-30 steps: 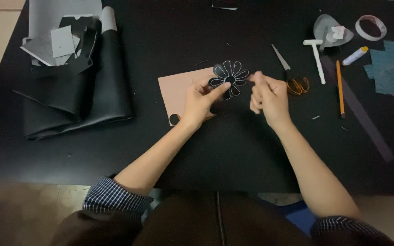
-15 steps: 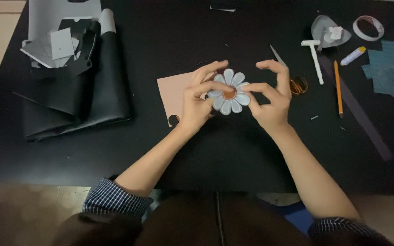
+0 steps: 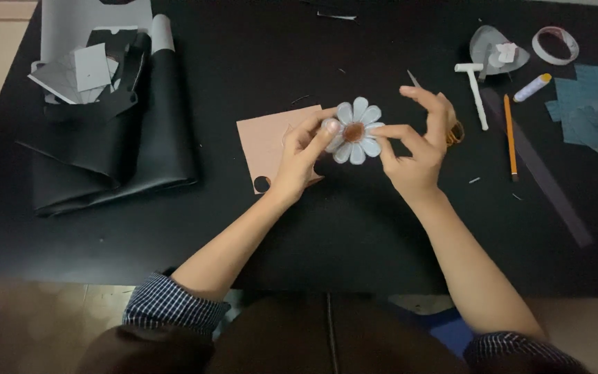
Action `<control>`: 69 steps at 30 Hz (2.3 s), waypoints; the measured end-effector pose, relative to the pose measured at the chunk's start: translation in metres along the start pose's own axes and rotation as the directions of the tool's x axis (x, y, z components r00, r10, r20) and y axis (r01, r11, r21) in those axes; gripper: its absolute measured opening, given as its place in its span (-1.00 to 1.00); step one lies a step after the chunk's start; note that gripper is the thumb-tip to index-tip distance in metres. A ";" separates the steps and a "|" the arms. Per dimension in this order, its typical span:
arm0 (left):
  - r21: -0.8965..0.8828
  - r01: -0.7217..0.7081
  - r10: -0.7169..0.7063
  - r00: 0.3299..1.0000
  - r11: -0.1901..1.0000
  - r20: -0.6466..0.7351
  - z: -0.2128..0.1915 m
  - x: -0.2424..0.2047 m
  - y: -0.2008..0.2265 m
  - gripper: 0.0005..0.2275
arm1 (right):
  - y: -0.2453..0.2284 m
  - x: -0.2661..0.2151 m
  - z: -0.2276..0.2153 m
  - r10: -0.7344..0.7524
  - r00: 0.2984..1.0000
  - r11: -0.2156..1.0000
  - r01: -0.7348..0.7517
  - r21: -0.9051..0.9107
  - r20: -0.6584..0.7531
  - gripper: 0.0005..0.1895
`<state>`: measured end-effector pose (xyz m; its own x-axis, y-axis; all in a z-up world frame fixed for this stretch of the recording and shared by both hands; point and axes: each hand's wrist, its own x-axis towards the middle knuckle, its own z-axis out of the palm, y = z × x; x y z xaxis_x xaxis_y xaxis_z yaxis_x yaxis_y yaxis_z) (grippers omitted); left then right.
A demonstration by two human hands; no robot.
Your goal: Marking, cutting, and assembling leather pieces to create a decorative flower.
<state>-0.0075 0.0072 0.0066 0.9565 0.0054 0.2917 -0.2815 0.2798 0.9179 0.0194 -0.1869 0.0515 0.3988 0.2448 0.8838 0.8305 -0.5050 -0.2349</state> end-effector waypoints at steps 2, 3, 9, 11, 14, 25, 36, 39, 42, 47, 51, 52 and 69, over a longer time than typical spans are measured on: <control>-0.020 0.002 -0.002 1.000 1.000 -0.028 0.007 -0.001 0.013 -0.57 | -0.004 0.002 0.000 0.007 1.000 1.000 -0.007 0.002 0.016 -0.72; -0.041 0.002 -0.004 0.998 0.999 -0.059 0.009 -0.002 0.020 -0.53 | -0.007 0.004 0.001 0.013 0.999 1.000 -0.013 0.006 0.035 -0.71; 0.116 0.093 -0.095 0.995 0.989 0.009 0.002 0.000 0.035 -0.56 | 0.004 0.002 0.001 0.179 0.940 0.951 -0.240 0.192 0.290 -0.90; 0.404 -0.048 0.073 0.996 0.913 -0.046 -0.010 0.005 0.055 -0.57 | 0.015 -0.008 -0.002 0.383 0.876 0.845 -0.461 0.271 0.295 -0.97; 0.774 -0.122 0.292 0.953 0.621 -0.084 -0.035 0.011 0.077 -0.62 | 0.019 -0.009 0.003 0.623 0.721 0.585 -0.687 0.431 0.304 -0.93; 0.987 0.001 -0.110 0.994 0.164 0.017 -0.100 -0.069 0.080 -0.64 | 0.075 -0.037 0.006 0.616 0.647 0.775 -0.599 -0.201 0.450 -0.75; 0.959 -0.042 -0.015 0.999 0.281 0.048 -0.043 -0.135 0.090 -0.66 | 0.009 -0.024 0.021 0.296 0.885 0.940 -0.203 -0.274 0.359 -0.93; 0.955 -0.021 -0.091 0.995 0.295 0.050 -0.030 -0.136 0.087 -0.63 | -0.006 -0.019 0.041 0.286 0.848 0.952 -0.198 -0.233 0.446 -0.95; 0.967 -0.018 -0.105 0.993 0.254 0.046 -0.030 -0.129 0.074 -0.61 | -0.002 -0.015 0.080 0.312 0.780 0.950 -0.250 -0.186 0.543 -0.95; 0.959 0.009 -0.133 0.991 0.283 0.030 -0.035 -0.108 0.072 -0.63 | 0.010 0.012 0.137 0.352 0.608 0.934 -0.174 -0.313 0.712 -0.88; 0.924 0.078 -0.160 0.987 0.375 -0.019 -0.037 -0.093 0.088 -0.66 | 0.051 -0.007 0.200 0.477 0.447 0.877 -0.183 -0.444 0.757 -0.80; 0.923 0.079 -0.155 0.988 0.377 -0.021 -0.038 -0.090 0.089 -0.66 | 0.028 0.015 0.187 0.474 0.449 0.878 -0.178 -0.444 0.757 -0.80; 0.675 0.055 0.090 0.980 0.736 -0.178 -0.048 -0.063 0.094 -0.78 | -0.007 0.046 0.135 0.418 0.336 0.776 -0.615 -0.140 0.844 -0.72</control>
<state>-0.0905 0.0792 0.0618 0.9257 0.2010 0.3205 -0.2064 -0.4416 0.8731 0.0846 -0.0603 0.0387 0.8092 0.5700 -0.1428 0.3454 -0.6580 -0.6691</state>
